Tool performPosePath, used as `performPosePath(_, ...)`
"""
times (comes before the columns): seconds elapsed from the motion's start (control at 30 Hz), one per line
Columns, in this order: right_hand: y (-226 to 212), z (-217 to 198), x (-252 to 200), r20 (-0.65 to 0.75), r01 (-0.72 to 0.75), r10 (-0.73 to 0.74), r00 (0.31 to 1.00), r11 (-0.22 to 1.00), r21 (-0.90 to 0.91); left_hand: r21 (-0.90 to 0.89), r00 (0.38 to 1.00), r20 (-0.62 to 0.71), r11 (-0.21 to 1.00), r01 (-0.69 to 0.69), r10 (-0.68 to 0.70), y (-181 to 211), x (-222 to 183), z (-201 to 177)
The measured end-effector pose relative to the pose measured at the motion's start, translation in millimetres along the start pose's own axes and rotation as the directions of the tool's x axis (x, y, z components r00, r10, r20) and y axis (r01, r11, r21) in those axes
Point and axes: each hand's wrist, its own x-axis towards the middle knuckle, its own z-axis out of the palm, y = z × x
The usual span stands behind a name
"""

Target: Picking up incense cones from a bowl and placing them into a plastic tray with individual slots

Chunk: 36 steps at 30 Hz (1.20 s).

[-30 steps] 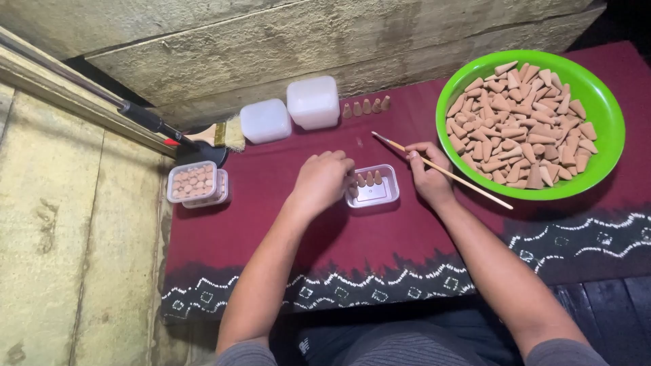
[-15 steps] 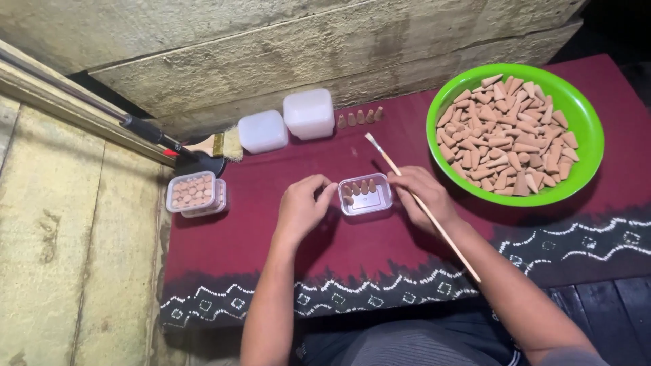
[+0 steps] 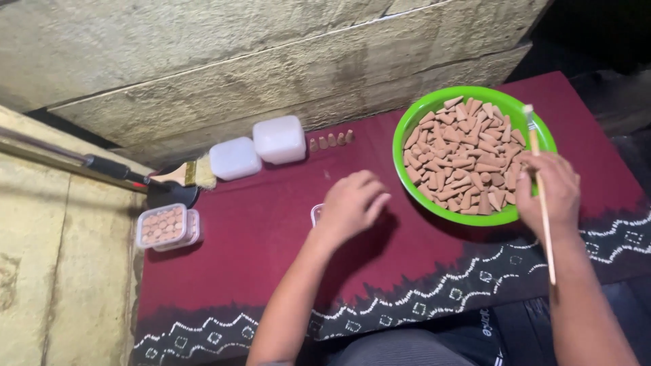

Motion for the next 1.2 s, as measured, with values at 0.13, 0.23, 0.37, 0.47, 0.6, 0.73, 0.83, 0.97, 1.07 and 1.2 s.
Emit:
performPosePath(0.13,24,0,2,-0.05,-0.017,0.02,0.999,0.998,0.052,0.027,0.981,0.082,0.984,-0.178,0.175,44,50,53)
performPosePath(0.23,10,-1,6,0.131,-0.316,0.29,0.948,0.9,0.3,0.248,0.818,0.556,0.969,0.005,-0.147,68,76,92)
performPosePath(0.37,8,0,6,0.092,-0.291,0.28,0.956,0.853,0.434,0.263,0.772,0.6,0.963,0.059,-0.211,82,113,113)
performPosePath(0.47,3,-2,7,0.087,-0.301,0.298,0.951,0.82,0.487,0.239,0.709,0.672,0.969,0.065,-0.213,88,139,115)
performPosePath(0.6,0,-3,9,0.085,-0.304,0.306,0.948,0.799,0.519,0.226,0.819,0.544,0.972,0.067,-0.183,69,159,140)
performPosePath(0.73,6,4,5,0.072,-0.278,0.287,0.955,0.788,0.55,0.256,0.85,0.483,0.962,0.093,-0.211,57,167,117)
performPosePath(0.83,2,2,8,0.065,-0.292,0.308,0.949,0.785,0.547,0.333,0.986,0.12,0.94,0.072,-0.118,19,165,129)
performPosePath(0.97,1,5,6,0.036,-0.282,0.317,0.948,0.782,0.556,0.174,0.991,0.035,0.977,0.12,-0.128,16,161,119)
performPosePath(1.07,1,5,7,0.025,-0.276,0.314,0.949,0.792,0.545,0.118,0.955,0.283,0.985,-0.124,0.086,49,149,113)
performPosePath(1.2,-5,2,8,0.019,-0.291,0.331,0.943,0.799,0.527,0.101,0.766,0.622,0.955,-0.281,0.16,59,134,139)
